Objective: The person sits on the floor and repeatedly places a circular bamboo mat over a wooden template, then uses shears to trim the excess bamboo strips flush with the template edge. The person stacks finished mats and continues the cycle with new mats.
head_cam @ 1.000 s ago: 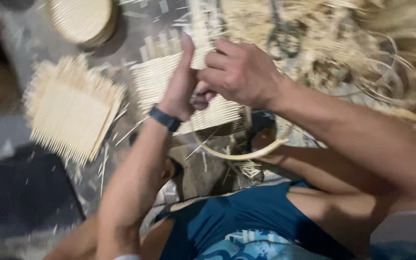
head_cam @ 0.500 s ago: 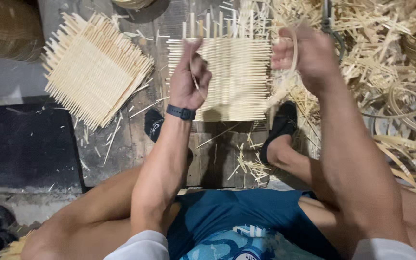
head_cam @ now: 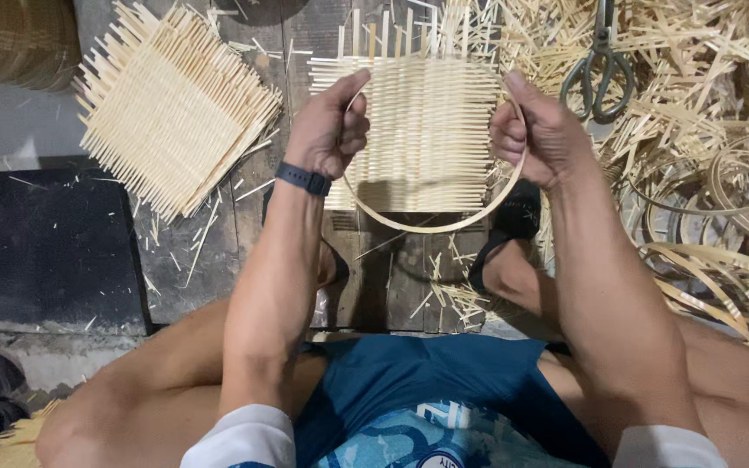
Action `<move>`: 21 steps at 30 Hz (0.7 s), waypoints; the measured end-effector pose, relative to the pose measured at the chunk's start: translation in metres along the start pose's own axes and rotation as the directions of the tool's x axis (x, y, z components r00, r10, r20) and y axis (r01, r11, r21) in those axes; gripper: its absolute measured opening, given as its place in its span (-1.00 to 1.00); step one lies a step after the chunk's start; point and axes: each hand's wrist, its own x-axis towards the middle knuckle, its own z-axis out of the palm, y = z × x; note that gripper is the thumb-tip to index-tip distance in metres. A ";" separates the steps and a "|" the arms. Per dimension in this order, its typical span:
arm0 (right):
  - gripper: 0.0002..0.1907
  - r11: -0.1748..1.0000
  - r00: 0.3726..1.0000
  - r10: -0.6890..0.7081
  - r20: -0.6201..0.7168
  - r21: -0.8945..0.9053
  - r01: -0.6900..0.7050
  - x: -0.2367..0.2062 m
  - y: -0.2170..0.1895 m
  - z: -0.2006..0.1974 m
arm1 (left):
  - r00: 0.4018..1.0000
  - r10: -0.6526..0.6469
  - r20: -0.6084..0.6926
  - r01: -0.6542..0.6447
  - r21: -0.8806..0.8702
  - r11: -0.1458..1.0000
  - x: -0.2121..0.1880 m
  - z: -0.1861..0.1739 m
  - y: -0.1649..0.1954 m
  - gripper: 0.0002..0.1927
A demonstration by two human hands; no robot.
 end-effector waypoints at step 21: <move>-0.82 0.394 0.745 -0.618 -0.252 -0.919 0.016 0.062 0.087 -0.023 | 0.680 0.720 -0.139 -0.178 0.921 0.346 0.045 -0.096 -0.079 -0.81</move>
